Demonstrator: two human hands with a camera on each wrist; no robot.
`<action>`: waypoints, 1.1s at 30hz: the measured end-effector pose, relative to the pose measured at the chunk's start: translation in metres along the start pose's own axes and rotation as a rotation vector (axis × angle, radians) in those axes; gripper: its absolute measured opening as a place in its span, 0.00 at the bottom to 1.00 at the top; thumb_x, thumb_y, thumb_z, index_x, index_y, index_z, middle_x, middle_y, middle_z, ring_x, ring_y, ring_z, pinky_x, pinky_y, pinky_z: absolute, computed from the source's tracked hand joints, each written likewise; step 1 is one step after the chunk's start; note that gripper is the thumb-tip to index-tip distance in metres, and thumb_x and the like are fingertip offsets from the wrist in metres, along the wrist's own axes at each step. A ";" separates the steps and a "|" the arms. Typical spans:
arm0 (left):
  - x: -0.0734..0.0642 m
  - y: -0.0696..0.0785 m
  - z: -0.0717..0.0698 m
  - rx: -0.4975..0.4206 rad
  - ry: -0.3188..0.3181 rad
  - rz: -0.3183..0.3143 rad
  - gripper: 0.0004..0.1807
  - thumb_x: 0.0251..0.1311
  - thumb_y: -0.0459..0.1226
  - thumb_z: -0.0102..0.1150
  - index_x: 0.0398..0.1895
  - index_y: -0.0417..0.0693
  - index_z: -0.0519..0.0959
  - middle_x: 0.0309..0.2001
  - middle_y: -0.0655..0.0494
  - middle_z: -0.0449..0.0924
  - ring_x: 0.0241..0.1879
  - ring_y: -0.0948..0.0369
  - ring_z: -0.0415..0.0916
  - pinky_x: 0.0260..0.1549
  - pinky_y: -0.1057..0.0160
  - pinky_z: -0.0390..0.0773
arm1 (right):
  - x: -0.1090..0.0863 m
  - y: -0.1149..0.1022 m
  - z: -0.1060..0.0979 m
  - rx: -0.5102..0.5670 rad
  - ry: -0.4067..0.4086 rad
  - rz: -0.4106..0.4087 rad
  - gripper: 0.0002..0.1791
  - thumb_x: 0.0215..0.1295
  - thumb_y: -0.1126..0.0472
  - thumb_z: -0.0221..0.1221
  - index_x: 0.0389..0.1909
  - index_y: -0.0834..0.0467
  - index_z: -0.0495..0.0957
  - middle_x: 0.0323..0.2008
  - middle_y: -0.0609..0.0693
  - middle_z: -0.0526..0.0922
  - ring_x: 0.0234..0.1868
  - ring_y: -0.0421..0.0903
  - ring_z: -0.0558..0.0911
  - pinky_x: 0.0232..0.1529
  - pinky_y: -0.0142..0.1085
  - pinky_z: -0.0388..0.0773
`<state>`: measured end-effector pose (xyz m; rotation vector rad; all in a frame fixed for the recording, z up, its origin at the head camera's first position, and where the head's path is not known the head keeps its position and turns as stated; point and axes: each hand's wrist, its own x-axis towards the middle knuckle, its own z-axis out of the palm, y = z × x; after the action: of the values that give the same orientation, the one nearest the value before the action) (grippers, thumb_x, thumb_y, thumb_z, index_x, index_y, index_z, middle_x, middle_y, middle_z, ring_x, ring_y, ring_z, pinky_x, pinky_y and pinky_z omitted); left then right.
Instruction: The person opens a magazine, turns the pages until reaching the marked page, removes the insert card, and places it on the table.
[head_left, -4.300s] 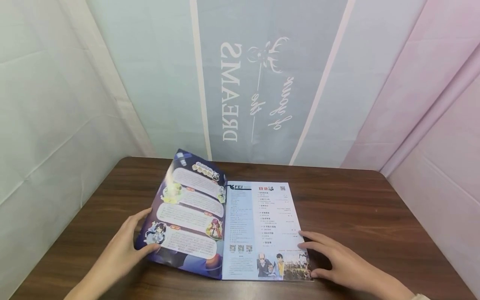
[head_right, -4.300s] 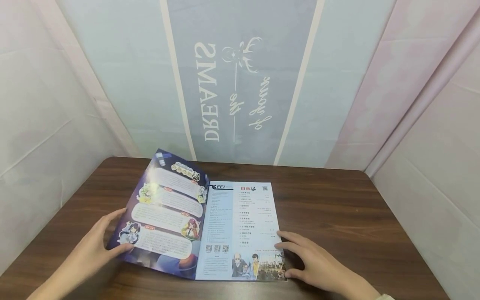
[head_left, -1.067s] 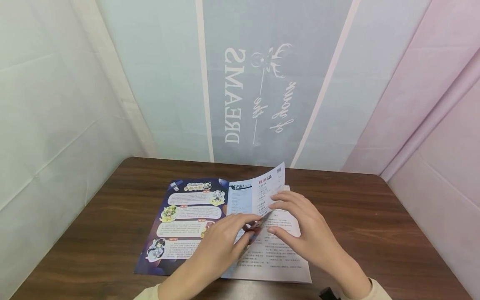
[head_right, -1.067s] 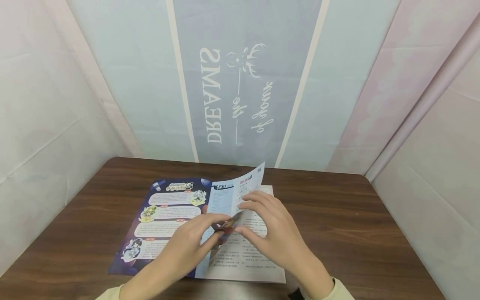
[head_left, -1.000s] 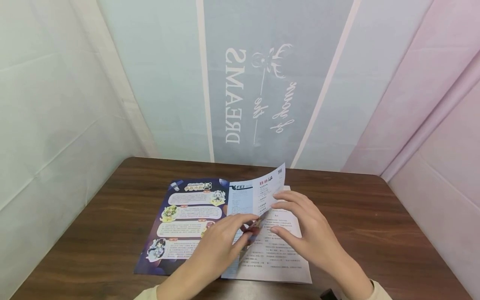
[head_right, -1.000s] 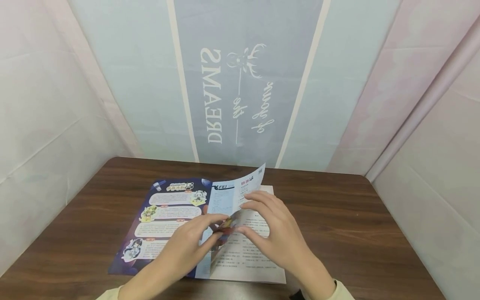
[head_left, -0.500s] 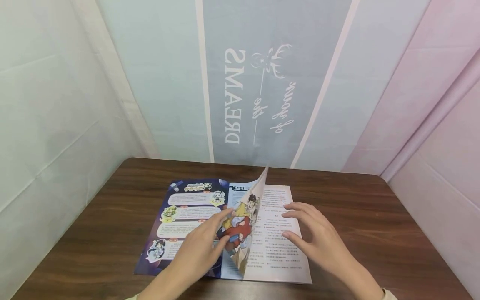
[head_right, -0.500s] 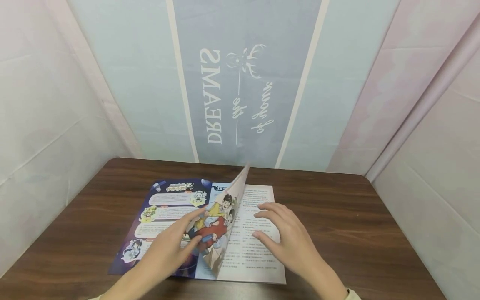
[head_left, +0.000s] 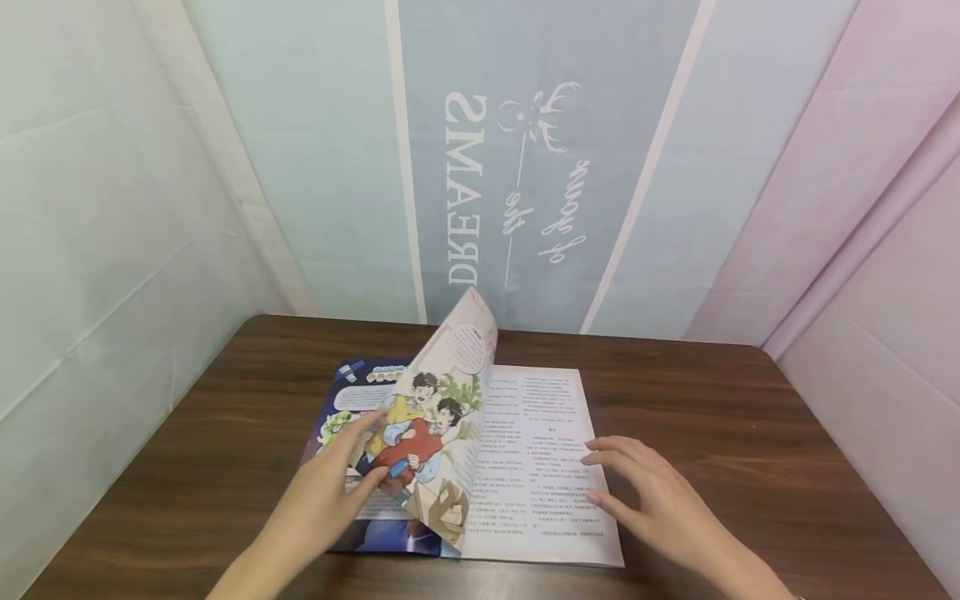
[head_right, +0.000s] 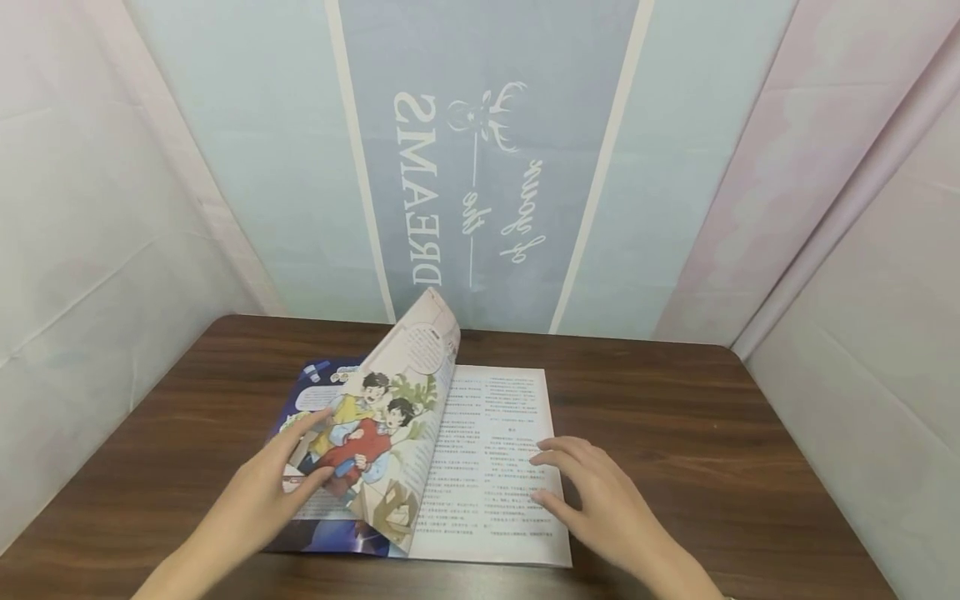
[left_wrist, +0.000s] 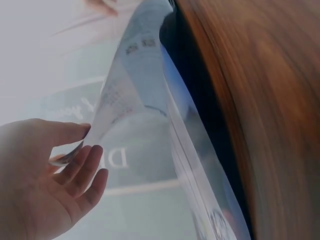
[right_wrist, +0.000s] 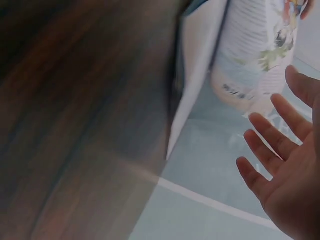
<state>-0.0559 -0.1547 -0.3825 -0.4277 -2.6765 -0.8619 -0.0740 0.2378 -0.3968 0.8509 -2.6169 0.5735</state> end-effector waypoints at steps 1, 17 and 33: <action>-0.001 -0.002 -0.003 0.002 -0.001 -0.006 0.40 0.54 0.30 0.72 0.70 0.52 0.66 0.62 0.46 0.75 0.56 0.46 0.77 0.48 0.44 0.81 | -0.001 0.002 0.001 -0.005 -0.012 -0.012 0.24 0.50 0.57 0.75 0.49 0.46 0.81 0.56 0.40 0.78 0.56 0.44 0.77 0.55 0.39 0.73; -0.024 -0.043 -0.024 0.142 -0.105 -0.061 0.40 0.50 0.35 0.76 0.67 0.45 0.67 0.58 0.47 0.74 0.49 0.49 0.80 0.31 0.52 0.84 | -0.025 0.022 0.006 0.041 -0.276 -0.002 0.25 0.53 0.49 0.74 0.53 0.45 0.80 0.58 0.40 0.78 0.57 0.46 0.78 0.51 0.48 0.79; -0.039 -0.084 -0.031 0.203 -0.291 -0.141 0.41 0.49 0.46 0.76 0.66 0.42 0.71 0.58 0.45 0.74 0.56 0.42 0.74 0.44 0.40 0.80 | -0.030 0.035 0.005 0.092 -0.420 0.083 0.34 0.52 0.39 0.71 0.60 0.44 0.78 0.68 0.44 0.70 0.64 0.51 0.73 0.56 0.49 0.77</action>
<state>-0.0456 -0.2461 -0.4154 -0.3420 -3.0567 -0.5932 -0.0736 0.2763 -0.4233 0.9851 -3.0357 0.5948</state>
